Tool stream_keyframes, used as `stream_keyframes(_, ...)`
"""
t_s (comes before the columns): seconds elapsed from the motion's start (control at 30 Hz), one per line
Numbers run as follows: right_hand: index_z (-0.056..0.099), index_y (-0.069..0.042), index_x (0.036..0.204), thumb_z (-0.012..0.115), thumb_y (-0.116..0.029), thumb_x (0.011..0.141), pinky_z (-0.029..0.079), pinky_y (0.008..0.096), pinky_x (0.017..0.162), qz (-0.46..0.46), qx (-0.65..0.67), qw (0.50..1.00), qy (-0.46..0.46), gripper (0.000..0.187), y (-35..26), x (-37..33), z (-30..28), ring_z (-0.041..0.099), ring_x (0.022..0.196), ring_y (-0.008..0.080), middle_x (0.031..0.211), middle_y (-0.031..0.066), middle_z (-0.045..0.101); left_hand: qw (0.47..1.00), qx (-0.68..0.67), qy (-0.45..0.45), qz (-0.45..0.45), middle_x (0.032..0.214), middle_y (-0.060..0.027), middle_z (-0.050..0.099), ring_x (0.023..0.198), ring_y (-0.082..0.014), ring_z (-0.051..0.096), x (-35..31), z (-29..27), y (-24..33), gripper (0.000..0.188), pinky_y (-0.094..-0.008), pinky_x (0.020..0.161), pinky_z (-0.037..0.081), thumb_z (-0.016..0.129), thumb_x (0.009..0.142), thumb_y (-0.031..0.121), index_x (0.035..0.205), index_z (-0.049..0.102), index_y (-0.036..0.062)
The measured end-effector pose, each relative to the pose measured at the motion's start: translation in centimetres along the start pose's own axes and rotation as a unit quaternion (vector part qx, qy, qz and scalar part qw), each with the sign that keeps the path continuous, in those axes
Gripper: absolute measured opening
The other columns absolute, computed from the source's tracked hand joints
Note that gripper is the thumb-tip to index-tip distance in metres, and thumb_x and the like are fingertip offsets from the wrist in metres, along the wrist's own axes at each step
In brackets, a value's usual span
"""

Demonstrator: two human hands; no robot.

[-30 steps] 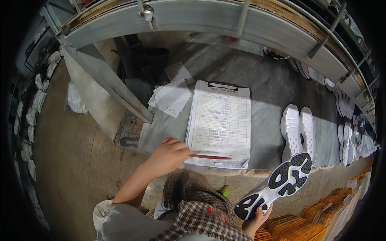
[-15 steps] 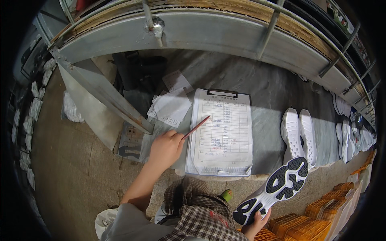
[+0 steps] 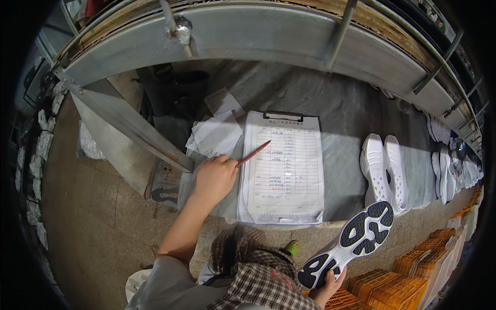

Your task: The person walks through a shoe factory area and repeatedly picks up white slip-on shoes from a table and crates. They turn the shoes over to view the soles, compare pairs, and place them back on the table or into crates. The person also briefly uses a pen to point at a document on the table.

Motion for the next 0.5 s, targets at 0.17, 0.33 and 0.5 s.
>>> stream_keyframes(0.17,0.030,-0.003,0.140,0.065,-0.018,0.078,0.049,0.0403,0.088,0.001,-0.016,1.000,-0.001,0.072,-0.3,-0.2,0.5,0.057,0.103,0.0278,0.120,0.0170,0.051,1.000,-0.021,-0.012,-0.002,0.078,-0.0090,0.057,0.078,-0.0291,0.059,-1.1,-0.4,-0.5,0.011,-0.0391,0.070,0.048,0.065,0.076,0.012,0.086,0.066,0.0068)
stream_keyframes(0.33,0.032,-0.001,0.138,0.065,-0.017,0.079,0.049,0.0392,0.088,-0.006,-0.008,1.000,-0.028,0.070,-0.8,-0.3,1.5,0.057,0.103,0.0266,0.119,0.0162,0.052,0.999,-0.004,-0.036,-0.005,0.078,-0.0083,0.057,0.078,-0.0286,0.059,-2.3,-1.1,-0.9,0.011,-0.0387,0.069,0.048,0.065,0.077,0.012,0.087,0.066,0.0070)
stream_keyframes(0.5,0.034,0.000,0.137,0.065,-0.017,0.078,0.049,0.0391,0.088,0.006,0.004,0.999,-0.051,0.069,-1.0,-0.5,2.1,0.057,0.102,0.0259,0.116,0.0153,0.054,0.999,-0.001,-0.044,-0.008,0.077,-0.0075,0.056,0.077,-0.0281,0.059,-3.1,-1.7,-1.0,0.008,-0.0391,0.067,0.048,0.065,0.077,0.013,0.083,0.064,0.0074)
Point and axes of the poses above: each hand's wrist, its own x-axis towards the middle knuckle, its own z-axis out of the palm, y = z × x, the point moved 8 cm from there along x, towards the middle knuckle
